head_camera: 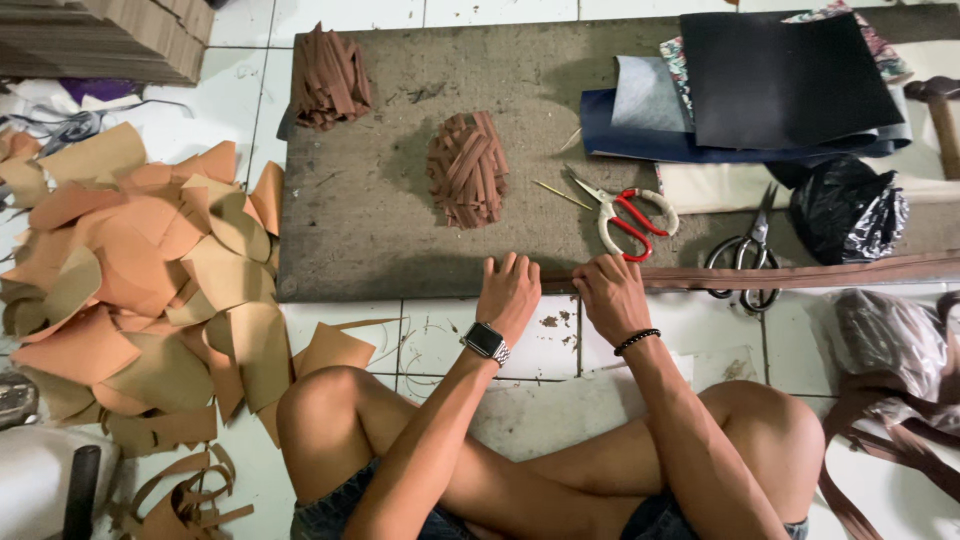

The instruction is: The person sits on the floor and repeatedly cuts a long brown leather strap into short segments using scissors. They measure and cut the strap multiple times, stacking the cut pieces on a wooden board.

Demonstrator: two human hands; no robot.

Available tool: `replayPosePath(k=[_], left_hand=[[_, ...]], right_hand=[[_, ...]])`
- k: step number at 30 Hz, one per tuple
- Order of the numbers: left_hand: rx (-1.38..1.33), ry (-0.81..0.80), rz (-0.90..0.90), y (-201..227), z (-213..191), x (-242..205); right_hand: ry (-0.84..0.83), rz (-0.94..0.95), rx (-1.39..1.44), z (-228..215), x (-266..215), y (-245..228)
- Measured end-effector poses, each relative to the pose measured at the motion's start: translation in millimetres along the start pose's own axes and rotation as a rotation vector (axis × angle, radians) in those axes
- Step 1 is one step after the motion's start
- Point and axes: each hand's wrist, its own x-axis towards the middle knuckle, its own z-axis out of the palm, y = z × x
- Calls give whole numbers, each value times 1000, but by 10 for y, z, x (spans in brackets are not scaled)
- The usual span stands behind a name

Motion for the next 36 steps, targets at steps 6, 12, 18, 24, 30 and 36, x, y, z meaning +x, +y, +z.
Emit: replayPosePath(k=[6,12,18,24,30,36], left_hand=[[72,-68,10,4,-10,-10],[1,-40,-35,-54,116,-51],[-168,26,4,218,92,-133],[-119,135,-19,265,223,-107],[-111,196,-50,206,203,-80],[-144,2,-107,135,36,-56]], right_hand=[[-29,48,-10,-77,-29,32],[-26,57,35,-97,-6,-14],[-31,46,37,-73,6,7],[-34,33,24,-15,-14,43],[-32,33,23,-71,3,-9],[-26,44,25,-52,5,-12]])
